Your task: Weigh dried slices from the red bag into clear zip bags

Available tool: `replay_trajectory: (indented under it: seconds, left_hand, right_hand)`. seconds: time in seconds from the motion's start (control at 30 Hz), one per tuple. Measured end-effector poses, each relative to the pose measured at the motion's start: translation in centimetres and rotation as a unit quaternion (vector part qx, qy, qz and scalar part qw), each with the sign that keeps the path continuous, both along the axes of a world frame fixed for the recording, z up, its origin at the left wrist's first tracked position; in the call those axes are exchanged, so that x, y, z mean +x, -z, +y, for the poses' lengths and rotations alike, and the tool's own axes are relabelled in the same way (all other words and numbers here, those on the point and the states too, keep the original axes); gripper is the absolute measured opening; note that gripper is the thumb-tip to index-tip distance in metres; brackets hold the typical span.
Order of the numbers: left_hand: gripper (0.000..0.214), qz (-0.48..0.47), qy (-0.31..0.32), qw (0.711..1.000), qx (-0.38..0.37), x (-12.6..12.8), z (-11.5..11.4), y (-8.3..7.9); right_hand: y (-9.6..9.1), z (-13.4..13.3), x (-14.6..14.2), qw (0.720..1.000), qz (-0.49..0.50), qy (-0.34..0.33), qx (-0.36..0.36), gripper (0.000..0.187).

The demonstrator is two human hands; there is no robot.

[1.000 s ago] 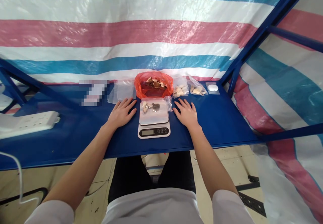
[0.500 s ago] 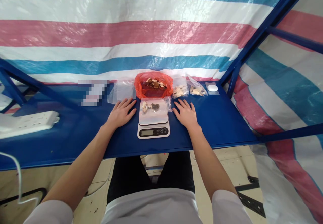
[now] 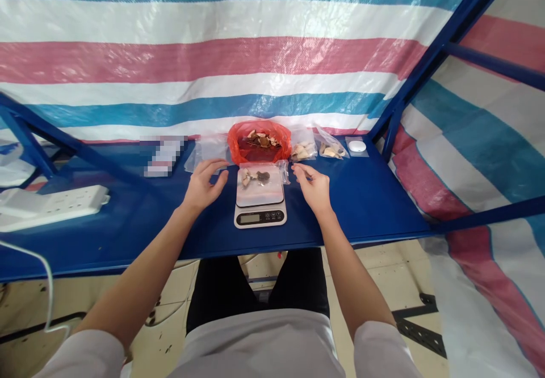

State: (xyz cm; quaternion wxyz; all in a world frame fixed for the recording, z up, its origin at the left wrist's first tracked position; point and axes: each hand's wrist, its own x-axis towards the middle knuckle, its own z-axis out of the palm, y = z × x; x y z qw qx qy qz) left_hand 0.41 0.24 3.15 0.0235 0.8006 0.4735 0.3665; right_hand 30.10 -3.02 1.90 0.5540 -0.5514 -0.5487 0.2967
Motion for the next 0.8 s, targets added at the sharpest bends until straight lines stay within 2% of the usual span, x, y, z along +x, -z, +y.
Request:
replay_trajectory:
  seconds: [0.13,0.23,0.4,0.6,0.7,0.8]
  left_hand:
    - [0.033,-0.009,0.121,0.993,0.001,2.0,-0.1,-0.1]
    - [0.037,0.003,0.156,0.987,-0.030,2.8,-0.1,0.5]
    - [0.040,0.020,0.159,0.985,-0.064,3.0,-0.2,0.8]
    - [0.036,0.014,0.142,0.989,-0.043,3.3,-0.4,0.1]
    - [0.033,0.008,0.098,0.995,-0.024,3.4,-0.5,-0.4]
    - [0.030,-0.015,0.062,0.998,-0.019,3.6,-0.3,-1.2]
  right_hand:
    - [-0.5,-0.2,-1.7,0.994,0.110,0.001,-0.027,0.045]
    - [-0.4,-0.4,-2.4,0.992,0.115,0.005,-0.051,0.044]
    - [0.4,-0.2,-2.5,0.990,0.123,-0.011,-0.068,0.042]
    - [0.6,0.7,-2.0,0.993,0.092,-0.051,-0.058,0.031]
    - [-0.2,1.3,-1.7,0.996,0.019,-0.086,-0.008,0.023]
    - [-2.0,1.8,-1.6,0.991,-0.053,-0.113,0.049,0.017]
